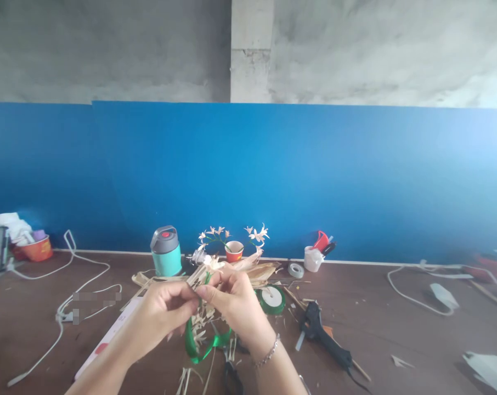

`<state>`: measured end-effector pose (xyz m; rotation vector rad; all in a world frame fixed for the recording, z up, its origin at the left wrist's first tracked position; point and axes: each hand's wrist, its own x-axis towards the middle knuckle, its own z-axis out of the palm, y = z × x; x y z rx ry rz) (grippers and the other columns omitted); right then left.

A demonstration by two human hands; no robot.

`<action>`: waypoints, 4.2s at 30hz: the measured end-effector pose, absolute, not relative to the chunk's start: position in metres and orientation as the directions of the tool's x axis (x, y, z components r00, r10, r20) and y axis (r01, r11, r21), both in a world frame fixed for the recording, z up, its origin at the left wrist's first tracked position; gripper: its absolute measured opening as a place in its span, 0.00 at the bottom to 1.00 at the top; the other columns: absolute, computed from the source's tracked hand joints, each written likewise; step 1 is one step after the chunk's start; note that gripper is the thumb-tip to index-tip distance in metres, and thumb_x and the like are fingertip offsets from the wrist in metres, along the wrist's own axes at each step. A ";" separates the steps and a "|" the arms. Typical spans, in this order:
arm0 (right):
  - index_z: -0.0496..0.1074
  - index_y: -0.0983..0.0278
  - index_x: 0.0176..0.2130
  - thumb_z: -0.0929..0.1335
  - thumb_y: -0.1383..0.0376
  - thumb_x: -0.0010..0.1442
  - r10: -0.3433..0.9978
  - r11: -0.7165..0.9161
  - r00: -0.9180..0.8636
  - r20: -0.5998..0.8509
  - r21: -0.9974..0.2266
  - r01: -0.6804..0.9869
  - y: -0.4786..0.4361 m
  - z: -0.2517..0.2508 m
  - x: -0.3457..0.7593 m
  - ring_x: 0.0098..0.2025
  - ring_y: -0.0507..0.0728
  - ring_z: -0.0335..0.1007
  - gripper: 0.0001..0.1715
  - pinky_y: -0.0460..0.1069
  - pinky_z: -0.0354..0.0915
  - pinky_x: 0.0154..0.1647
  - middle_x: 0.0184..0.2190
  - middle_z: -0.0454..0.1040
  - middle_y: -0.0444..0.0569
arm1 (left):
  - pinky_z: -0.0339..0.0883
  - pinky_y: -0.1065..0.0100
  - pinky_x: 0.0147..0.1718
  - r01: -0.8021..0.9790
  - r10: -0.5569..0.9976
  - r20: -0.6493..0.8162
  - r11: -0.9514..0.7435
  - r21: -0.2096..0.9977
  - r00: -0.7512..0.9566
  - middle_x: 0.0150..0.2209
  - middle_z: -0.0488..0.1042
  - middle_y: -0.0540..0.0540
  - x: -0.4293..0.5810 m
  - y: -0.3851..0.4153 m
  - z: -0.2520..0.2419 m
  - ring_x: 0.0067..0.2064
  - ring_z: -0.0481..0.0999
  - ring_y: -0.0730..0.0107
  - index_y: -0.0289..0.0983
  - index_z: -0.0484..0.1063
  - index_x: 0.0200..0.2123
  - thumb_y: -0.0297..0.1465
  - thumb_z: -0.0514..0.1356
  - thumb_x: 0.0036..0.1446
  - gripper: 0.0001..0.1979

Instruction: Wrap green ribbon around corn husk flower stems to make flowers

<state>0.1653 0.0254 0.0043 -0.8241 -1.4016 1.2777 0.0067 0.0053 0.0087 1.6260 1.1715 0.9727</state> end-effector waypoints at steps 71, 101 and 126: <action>0.70 0.66 0.23 0.76 0.60 0.44 0.908 0.156 -0.328 0.262 -0.936 -0.317 0.023 0.008 0.160 0.26 0.50 0.64 0.15 0.46 0.61 0.29 0.23 0.69 0.43 | 0.36 0.76 0.13 -0.282 0.939 -0.056 0.158 0.946 0.338 0.12 0.56 0.59 0.007 0.012 0.001 0.14 0.50 0.84 0.37 0.62 0.18 0.34 0.66 0.41 0.14; 0.69 0.66 0.21 0.73 0.57 0.47 0.927 0.072 -0.360 0.110 -0.991 -0.116 0.026 0.001 0.162 0.19 0.48 0.58 0.17 0.45 0.54 0.22 0.16 0.69 0.43 | 0.43 0.77 0.18 -0.183 0.992 -0.001 0.025 0.983 0.130 0.19 0.69 0.53 0.000 0.017 0.011 0.17 0.55 0.84 0.35 0.67 0.25 0.39 0.68 0.43 0.16; 0.74 0.64 0.21 0.74 0.58 0.47 0.907 0.119 -0.342 0.248 -0.927 -0.356 0.020 0.009 0.156 0.32 0.54 0.67 0.13 0.49 0.64 0.37 0.28 0.72 0.46 | 0.38 0.71 0.19 -0.113 0.930 -0.056 0.104 0.988 0.364 0.18 0.59 0.56 0.001 0.011 0.014 0.19 0.50 0.81 0.34 0.70 0.22 0.42 0.69 0.40 0.17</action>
